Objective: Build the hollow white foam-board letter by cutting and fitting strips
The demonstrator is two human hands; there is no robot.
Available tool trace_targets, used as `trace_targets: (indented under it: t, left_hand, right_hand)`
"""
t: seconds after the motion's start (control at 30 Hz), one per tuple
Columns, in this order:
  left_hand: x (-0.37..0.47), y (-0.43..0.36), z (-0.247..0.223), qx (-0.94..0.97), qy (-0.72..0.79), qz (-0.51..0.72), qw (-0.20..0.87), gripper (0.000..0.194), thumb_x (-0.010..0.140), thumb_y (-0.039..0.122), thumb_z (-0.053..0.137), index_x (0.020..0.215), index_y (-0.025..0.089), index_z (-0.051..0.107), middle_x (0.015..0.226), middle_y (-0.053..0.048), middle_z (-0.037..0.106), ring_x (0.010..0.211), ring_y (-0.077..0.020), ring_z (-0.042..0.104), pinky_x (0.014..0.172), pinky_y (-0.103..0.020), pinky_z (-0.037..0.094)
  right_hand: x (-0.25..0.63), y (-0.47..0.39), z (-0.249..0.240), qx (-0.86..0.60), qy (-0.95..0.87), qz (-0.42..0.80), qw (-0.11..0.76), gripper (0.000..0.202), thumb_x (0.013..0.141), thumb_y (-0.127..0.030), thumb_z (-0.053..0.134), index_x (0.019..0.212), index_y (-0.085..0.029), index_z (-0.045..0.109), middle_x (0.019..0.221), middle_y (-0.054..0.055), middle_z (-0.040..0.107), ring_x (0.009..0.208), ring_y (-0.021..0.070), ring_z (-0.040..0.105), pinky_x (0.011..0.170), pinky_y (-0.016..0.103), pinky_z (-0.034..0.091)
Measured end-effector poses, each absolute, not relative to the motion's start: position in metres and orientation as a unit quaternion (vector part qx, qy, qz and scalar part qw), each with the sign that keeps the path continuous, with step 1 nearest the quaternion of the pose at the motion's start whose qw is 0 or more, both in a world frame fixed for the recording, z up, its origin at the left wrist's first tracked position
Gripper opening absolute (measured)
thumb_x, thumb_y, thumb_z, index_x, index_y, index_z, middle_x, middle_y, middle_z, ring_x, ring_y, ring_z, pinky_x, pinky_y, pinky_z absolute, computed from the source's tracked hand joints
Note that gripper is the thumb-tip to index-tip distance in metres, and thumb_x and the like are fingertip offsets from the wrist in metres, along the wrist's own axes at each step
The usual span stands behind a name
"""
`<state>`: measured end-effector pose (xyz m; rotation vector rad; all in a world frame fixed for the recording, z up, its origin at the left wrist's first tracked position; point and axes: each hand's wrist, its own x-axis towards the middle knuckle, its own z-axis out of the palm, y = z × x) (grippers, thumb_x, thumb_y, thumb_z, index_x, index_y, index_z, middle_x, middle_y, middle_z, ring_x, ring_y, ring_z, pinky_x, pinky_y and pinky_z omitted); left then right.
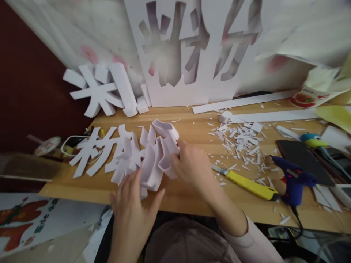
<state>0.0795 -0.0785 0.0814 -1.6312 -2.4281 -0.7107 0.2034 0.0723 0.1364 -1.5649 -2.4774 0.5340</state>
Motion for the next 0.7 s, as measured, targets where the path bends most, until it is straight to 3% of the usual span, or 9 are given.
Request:
trace_targets:
  t: [0.03, 0.1, 0.17, 0.3, 0.47, 0.53, 0.6, 0.7]
  left_hand:
    - [0.083, -0.071, 0.079, -0.521, -0.820, -0.219, 0.086, 0.061, 0.087, 0.057, 0.056, 0.135, 0.018, 0.050, 0.128, -0.020, 0.062, 0.125, -0.0441, 0.053, 0.100, -0.069, 0.041]
    - [0.078, -0.061, 0.075, -0.514, -0.823, -0.230, 0.081, 0.062, 0.087, 0.053, 0.059, 0.135, 0.016, 0.051, 0.128, -0.021, 0.062, 0.125, -0.0419, 0.054, 0.102, -0.062, 0.042]
    - [0.066, -0.055, 0.080, -0.526, -0.810, -0.257, 0.044, 0.058, 0.086, 0.050, 0.062, 0.134, 0.017, 0.053, 0.126, -0.017, 0.065, 0.119, -0.0364, 0.059, 0.100, -0.052, 0.048]
    - [0.045, -0.049, 0.111, -0.523, -0.807, -0.274, 0.015, 0.039, 0.080, 0.046, 0.068, 0.112, 0.023, 0.066, 0.110, -0.007, 0.071, 0.099, -0.0284, 0.066, 0.089, -0.041, 0.053]
    - [0.033, -0.038, 0.144, -0.509, -0.813, -0.282, 0.021, 0.032, 0.073, 0.044, 0.072, 0.097, 0.023, 0.070, 0.098, -0.003, 0.072, 0.085, -0.0240, 0.065, 0.078, -0.036, 0.052]
    - [0.031, -0.030, 0.151, -0.509, -0.814, -0.279, 0.017, 0.032, 0.069, 0.045, 0.074, 0.092, 0.023, 0.071, 0.092, -0.003, 0.072, 0.080, -0.0235, 0.064, 0.073, -0.036, 0.050]
    - [0.030, -0.021, 0.158, -0.514, -0.813, -0.274, 0.014, 0.026, 0.067, 0.043, 0.076, 0.084, 0.024, 0.071, 0.082, -0.001, 0.070, 0.073, -0.0222, 0.062, 0.066, -0.034, 0.047]
    - [0.029, -0.008, 0.168, -0.522, -0.810, -0.265, 0.009, 0.017, 0.067, 0.038, 0.076, 0.074, 0.024, 0.070, 0.066, 0.001, 0.065, 0.062, -0.0196, 0.058, 0.056, -0.031, 0.039]
  right_hand:
    - [0.200, 0.073, 0.141, -0.514, -0.836, 0.171, 0.087, 0.024, 0.086, -0.019, 0.045, 0.098, -0.012, 0.064, 0.083, 0.016, 0.073, 0.076, 0.0299, 0.071, 0.058, 0.031, 0.042]
    - [0.194, 0.076, 0.149, -0.490, -0.851, 0.164, 0.100, 0.024, 0.084, -0.017, 0.046, 0.096, -0.010, 0.066, 0.085, 0.018, 0.073, 0.079, 0.0305, 0.071, 0.060, 0.032, 0.046]
    - [0.188, 0.081, 0.156, -0.465, -0.863, 0.163, 0.111, 0.025, 0.082, -0.014, 0.047, 0.095, -0.009, 0.068, 0.088, 0.019, 0.073, 0.083, 0.0302, 0.071, 0.063, 0.032, 0.049]
    - [0.177, 0.094, 0.170, -0.438, -0.871, 0.174, 0.135, 0.025, 0.081, -0.014, 0.049, 0.093, -0.010, 0.071, 0.092, 0.017, 0.073, 0.090, 0.0295, 0.070, 0.069, 0.033, 0.052]
    - [0.175, 0.108, 0.185, -0.442, -0.863, 0.218, 0.114, 0.017, 0.076, -0.011, 0.053, 0.069, -0.011, 0.069, 0.069, 0.013, 0.068, 0.081, 0.0302, 0.070, 0.069, 0.035, 0.051]
    - [0.183, 0.110, 0.185, -0.454, -0.852, 0.236, 0.113, 0.023, 0.078, -0.012, 0.051, 0.060, -0.011, 0.065, 0.059, 0.011, 0.064, 0.072, 0.0268, 0.068, 0.069, 0.035, 0.050]
    - [0.198, 0.107, 0.177, -0.466, -0.836, 0.240, 0.163, 0.031, 0.087, -0.016, 0.045, 0.064, -0.011, 0.065, 0.059, 0.009, 0.063, 0.067, 0.0220, 0.066, 0.069, 0.033, 0.048]
    - [0.221, 0.088, 0.145, -0.494, -0.798, 0.220, 0.266, 0.034, 0.098, -0.027, 0.037, 0.088, -0.012, 0.067, 0.069, 0.007, 0.069, 0.065, 0.0182, 0.065, 0.065, 0.028, 0.046]
